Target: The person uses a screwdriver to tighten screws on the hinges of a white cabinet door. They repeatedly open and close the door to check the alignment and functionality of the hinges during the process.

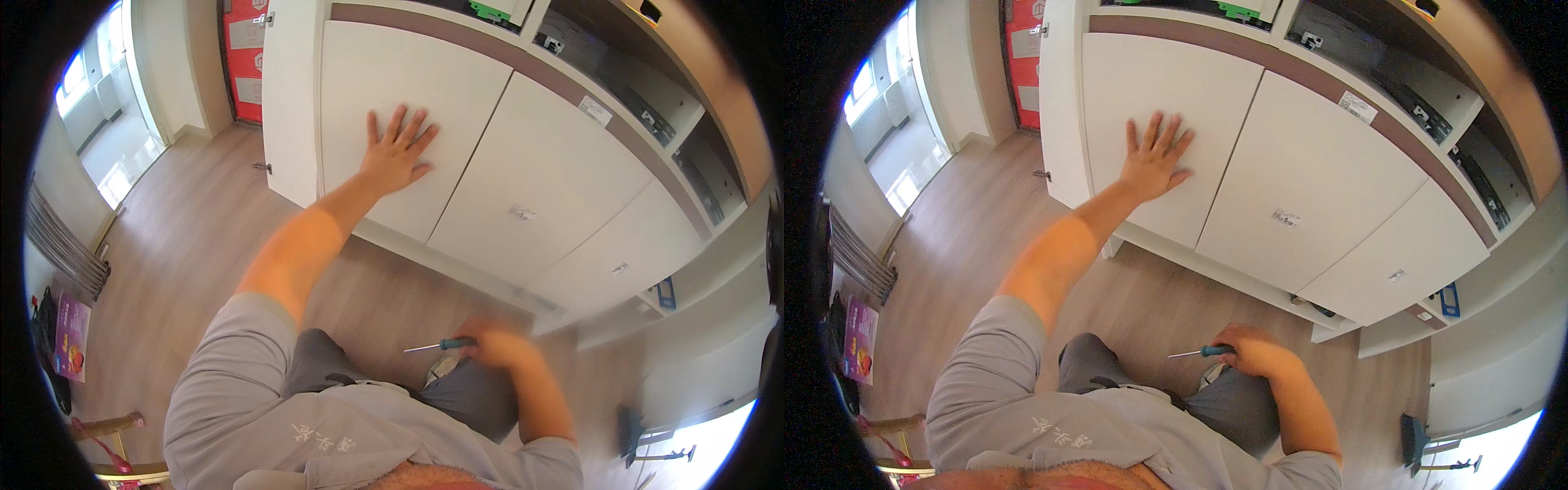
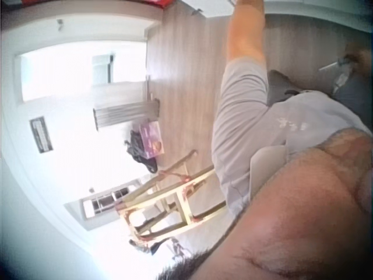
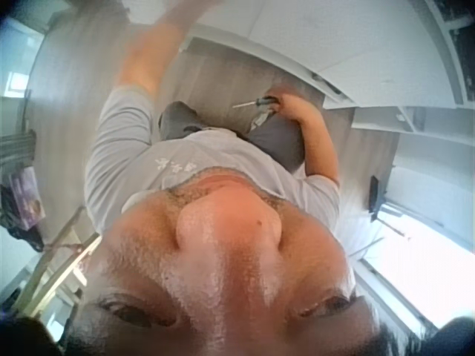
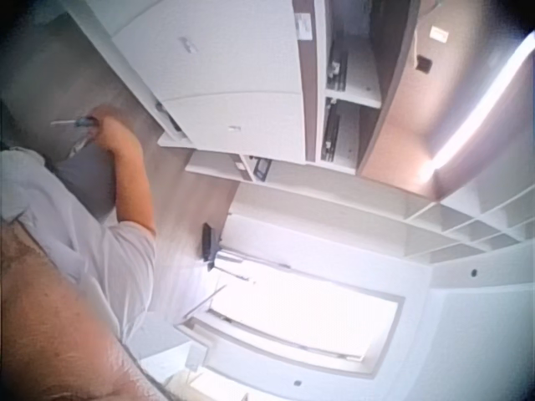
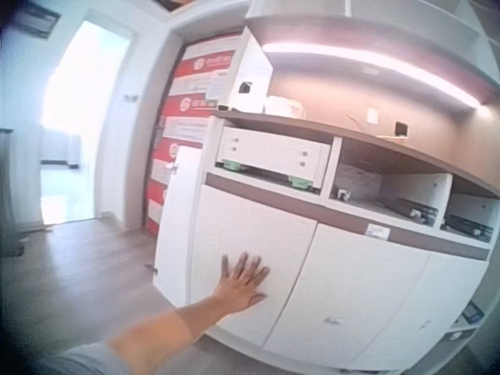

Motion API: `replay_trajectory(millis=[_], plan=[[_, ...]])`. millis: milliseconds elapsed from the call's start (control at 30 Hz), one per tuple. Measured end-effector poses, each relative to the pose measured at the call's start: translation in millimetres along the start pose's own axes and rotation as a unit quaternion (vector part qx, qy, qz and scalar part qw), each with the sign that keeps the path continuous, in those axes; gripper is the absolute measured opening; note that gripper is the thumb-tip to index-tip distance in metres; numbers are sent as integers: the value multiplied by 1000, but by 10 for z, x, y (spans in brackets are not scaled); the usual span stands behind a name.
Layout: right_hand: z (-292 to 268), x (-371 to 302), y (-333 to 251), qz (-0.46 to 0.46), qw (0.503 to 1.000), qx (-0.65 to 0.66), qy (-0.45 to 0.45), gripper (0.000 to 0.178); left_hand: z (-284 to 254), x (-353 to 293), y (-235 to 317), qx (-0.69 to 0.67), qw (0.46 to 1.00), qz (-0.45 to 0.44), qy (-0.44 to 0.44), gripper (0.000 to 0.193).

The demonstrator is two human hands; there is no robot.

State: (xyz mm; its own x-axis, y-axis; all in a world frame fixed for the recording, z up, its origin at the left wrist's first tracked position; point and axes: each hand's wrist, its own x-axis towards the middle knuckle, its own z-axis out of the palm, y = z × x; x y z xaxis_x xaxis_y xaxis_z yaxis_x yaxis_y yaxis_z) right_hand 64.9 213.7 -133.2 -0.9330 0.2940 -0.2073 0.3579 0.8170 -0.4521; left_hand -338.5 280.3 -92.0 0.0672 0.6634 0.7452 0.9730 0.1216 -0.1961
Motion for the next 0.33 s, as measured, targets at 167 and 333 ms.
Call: replay_trajectory(millis=[167, 333], plan=[[-26, 6, 25, 41, 999, 25, 2, 34, 323, -2109, -278, -193, 904, -193, -328, 84], [-39, -65, 165, 148, 989, 12, 17, 38, -299, -5598, -548, -118, 536, -423, -721, 58]])
